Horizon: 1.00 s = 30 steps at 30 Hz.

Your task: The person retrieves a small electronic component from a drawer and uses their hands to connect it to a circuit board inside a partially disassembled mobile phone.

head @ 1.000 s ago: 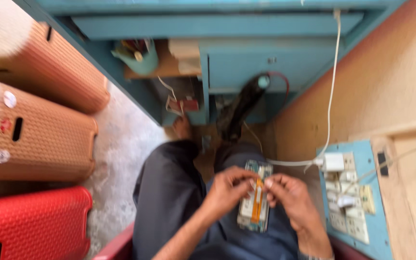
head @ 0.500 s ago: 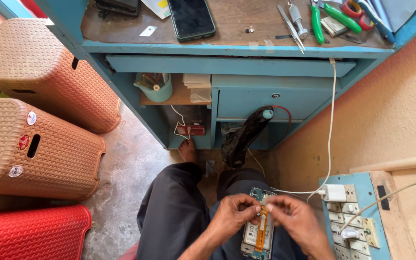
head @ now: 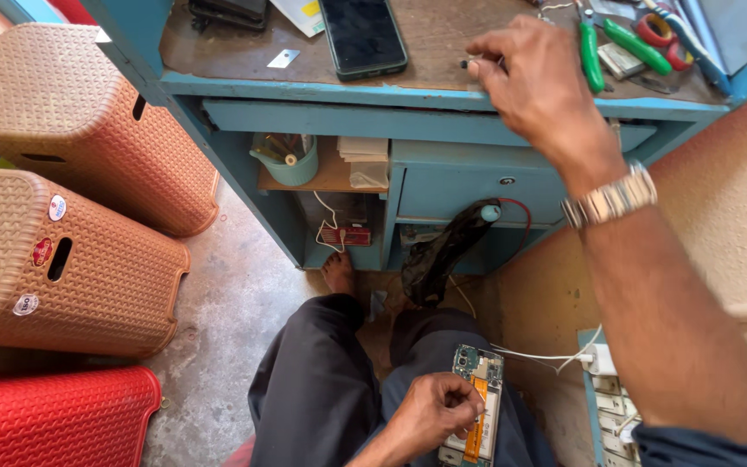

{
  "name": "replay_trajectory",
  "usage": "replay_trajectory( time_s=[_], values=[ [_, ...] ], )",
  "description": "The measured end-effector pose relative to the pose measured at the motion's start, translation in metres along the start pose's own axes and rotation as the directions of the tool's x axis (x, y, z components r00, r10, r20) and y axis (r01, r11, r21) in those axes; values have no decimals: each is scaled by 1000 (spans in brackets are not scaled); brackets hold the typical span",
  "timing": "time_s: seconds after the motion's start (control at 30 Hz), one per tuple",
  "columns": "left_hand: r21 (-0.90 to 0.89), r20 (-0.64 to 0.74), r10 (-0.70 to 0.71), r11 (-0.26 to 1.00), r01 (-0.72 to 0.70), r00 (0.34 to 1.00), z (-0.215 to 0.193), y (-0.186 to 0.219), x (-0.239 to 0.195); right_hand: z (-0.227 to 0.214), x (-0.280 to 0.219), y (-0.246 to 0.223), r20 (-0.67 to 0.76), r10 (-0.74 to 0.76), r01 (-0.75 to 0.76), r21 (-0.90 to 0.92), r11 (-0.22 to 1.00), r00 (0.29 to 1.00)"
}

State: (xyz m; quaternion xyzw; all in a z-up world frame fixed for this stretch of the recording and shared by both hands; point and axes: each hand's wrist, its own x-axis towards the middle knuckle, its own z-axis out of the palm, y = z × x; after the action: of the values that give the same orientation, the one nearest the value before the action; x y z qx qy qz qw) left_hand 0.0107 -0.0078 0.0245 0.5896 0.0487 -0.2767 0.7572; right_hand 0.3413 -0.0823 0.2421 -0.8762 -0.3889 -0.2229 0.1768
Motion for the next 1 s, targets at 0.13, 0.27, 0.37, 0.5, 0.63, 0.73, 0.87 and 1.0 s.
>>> replay_trajectory(
  time_s=[0.13,0.27,0.37,0.5,0.63,0.73,0.87,1.0],
  values=[
    [-24,26,-32,999,32,999,-2,-2,2,14,11,8,95,114,-117,20,993,989],
    [-33,6,41,999,-41,999,-3,-7,3,8,12,6,255,192,-160,-142,977,948],
    [4,-17,66,998,-66,998,-6,-14,4,-4,-19,-7,340,35,85,-332,939,940],
    [-8,-109,-28,1000,27,994,-7,-12,0,-34,-118,-50,263,400,-470,321,822,878],
    [303,-192,87,953,-25,978,0,2,-12,1,-236,-96,545,558,-736,649,192,626],
    [529,-218,245,843,-97,945,10,10,-16,22,-324,-117,674,638,-838,540,-79,374],
    [646,-231,251,762,-45,940,19,18,-20,34,-390,-126,642,700,-781,593,-196,311],
    [725,-239,322,687,-52,916,24,20,-21,40,-402,-127,618,721,-765,614,-195,313]
  ],
)
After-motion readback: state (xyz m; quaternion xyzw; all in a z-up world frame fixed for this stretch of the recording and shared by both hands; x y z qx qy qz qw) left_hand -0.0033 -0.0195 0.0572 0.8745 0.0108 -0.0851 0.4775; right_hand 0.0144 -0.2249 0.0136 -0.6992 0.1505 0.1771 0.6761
